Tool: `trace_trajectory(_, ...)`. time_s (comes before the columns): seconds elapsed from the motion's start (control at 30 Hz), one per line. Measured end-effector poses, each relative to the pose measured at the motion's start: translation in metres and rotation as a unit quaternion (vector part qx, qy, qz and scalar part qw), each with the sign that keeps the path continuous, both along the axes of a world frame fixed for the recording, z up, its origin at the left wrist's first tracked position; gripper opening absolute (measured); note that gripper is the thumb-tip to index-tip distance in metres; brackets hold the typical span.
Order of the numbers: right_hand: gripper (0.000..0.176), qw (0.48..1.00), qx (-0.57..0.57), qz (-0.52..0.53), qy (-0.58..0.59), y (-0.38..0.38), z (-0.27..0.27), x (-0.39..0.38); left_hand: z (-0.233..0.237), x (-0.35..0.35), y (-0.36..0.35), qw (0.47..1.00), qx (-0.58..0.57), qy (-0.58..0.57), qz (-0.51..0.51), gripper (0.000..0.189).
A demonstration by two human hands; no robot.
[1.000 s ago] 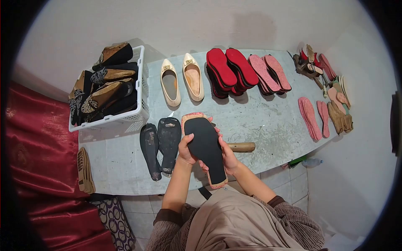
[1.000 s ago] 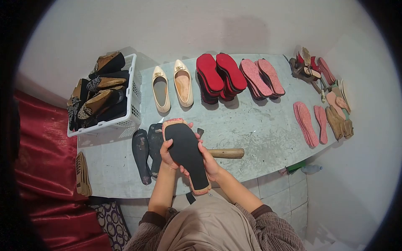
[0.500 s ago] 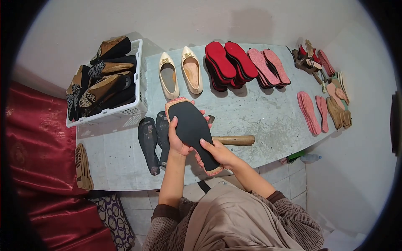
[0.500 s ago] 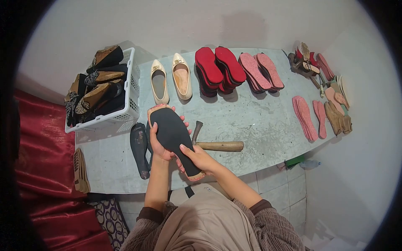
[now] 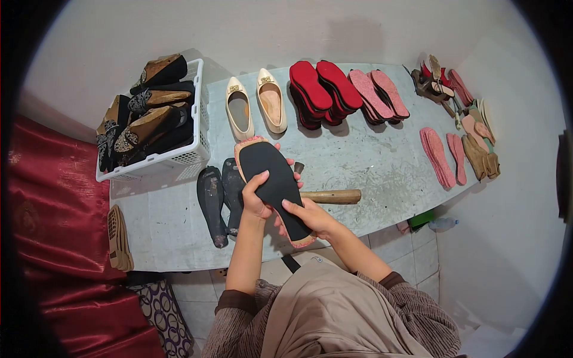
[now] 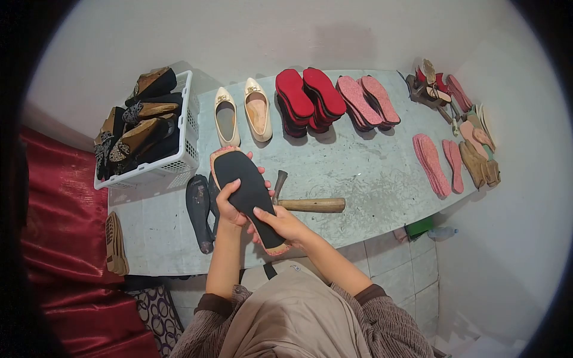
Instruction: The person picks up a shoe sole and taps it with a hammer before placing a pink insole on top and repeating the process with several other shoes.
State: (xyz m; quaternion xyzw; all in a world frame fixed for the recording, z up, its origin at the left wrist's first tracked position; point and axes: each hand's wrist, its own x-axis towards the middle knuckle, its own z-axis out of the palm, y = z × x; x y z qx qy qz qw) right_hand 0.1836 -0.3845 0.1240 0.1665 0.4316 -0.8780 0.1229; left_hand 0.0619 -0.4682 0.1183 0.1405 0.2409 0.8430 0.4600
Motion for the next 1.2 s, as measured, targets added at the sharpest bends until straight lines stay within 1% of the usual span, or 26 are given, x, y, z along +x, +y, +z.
trace_trajectory(0.03,0.039,1.000,0.000,0.002,0.000,0.001,0.003,0.002,0.002,-0.003,0.000,1.000,0.017,-0.016,0.005,0.069)
trace_trajectory(0.1,0.044,0.993,-0.108,0.005,0.048,0.004,0.011,0.007,0.006,-0.009,-0.001,0.999,0.032,-0.031,0.011,0.067)
trace_trajectory(0.13,0.044,0.993,-0.109,0.006,0.047,0.005,0.010,0.008,0.008,-0.011,-0.002,0.998,0.032,-0.037,0.036,0.065)
trace_trajectory(0.2,0.050,0.992,-0.087,0.014,0.094,0.007,0.007,0.012,0.009,-0.016,-0.003,0.996,0.032,-0.041,0.075,0.061)
trace_trajectory(0.33,0.047,0.995,-0.054,-0.013,0.083,0.005,-0.003,0.012,0.011,-0.011,-0.002,0.994,0.020,-0.051,0.095,0.060)
trace_trajectory(0.4,0.046,0.998,-0.018,-0.024,0.060,0.003,-0.003,0.014,0.008,-0.004,-0.001,0.989,0.033,-0.086,0.120,0.056)
trace_trajectory(0.43,0.046,0.998,-0.018,-0.024,0.060,0.002,-0.007,0.015,0.005,0.000,-0.001,0.988,0.034,-0.086,0.120,0.056)
trace_trajectory(0.5,0.048,0.998,0.027,-0.042,0.032,-0.005,-0.017,0.015,-0.010,0.008,-0.002,0.989,0.013,-0.104,0.104,0.052)
trace_trajectory(0.53,0.048,0.998,0.026,-0.041,0.030,-0.007,-0.019,0.015,-0.022,0.005,-0.006,0.991,-0.046,-0.104,0.064,0.052)
trace_trajectory(0.57,0.049,0.998,0.032,-0.045,0.024,-0.009,-0.020,0.015,-0.033,0.003,-0.011,0.991,-0.046,-0.106,0.066,0.052)
trace_trajectory(0.63,0.051,0.998,0.038,-0.045,0.012,-0.012,-0.020,0.017,-0.026,0.008,-0.016,0.991,-0.090,-0.100,0.027,0.047)
trace_trajectory(0.73,0.053,0.999,0.035,-0.041,-0.002,-0.014,-0.022,0.019,-0.014,0.015,-0.017,0.985,-0.087,-0.149,0.009,0.043)
trace_trajectory(0.77,0.053,0.998,0.035,-0.042,0.000,-0.013,-0.021,0.018,-0.012,0.016,-0.016,0.985,-0.087,-0.146,0.009,0.043)
trace_trajectory(0.87,0.052,0.999,0.020,-0.047,-0.012,-0.011,-0.015,0.020,-0.011,0.022,-0.015,0.981,-0.092,-0.165,0.031,0.041)
trace_trajectory(0.93,0.049,0.999,-0.007,-0.043,0.006,-0.012,-0.016,0.020,-0.015,0.021,-0.017,0.975,-0.001,-0.220,-0.020,0.045)
trace_trajectory(0.97,0.049,0.999,-0.008,-0.042,0.007,-0.012,-0.017,0.019,-0.017,0.021,-0.018,0.975,-0.001,-0.220,-0.019,0.045)
trace_trajectory(1.03,0.060,0.999,0.029,-0.010,0.024,-0.012,-0.018,0.020,-0.013,0.024,-0.017,0.990,0.054,-0.122,0.052,0.052)
trace_trajectory(1.07,0.060,0.999,0.029,-0.010,0.026,-0.014,-0.017,0.020,-0.015,0.024,-0.017,0.990,0.055,-0.120,0.052,0.052)
trace_trajectory(1.17,0.057,0.999,0.042,-0.021,0.009,-0.019,-0.013,0.019,-0.017,0.023,-0.016,0.992,0.070,-0.101,0.035,0.057)
trace_trajectory(1.2,0.048,0.998,0.050,-0.047,0.013,-0.021,-0.009,0.020,-0.008,0.028,-0.014,0.992,0.021,-0.105,0.074,0.052)
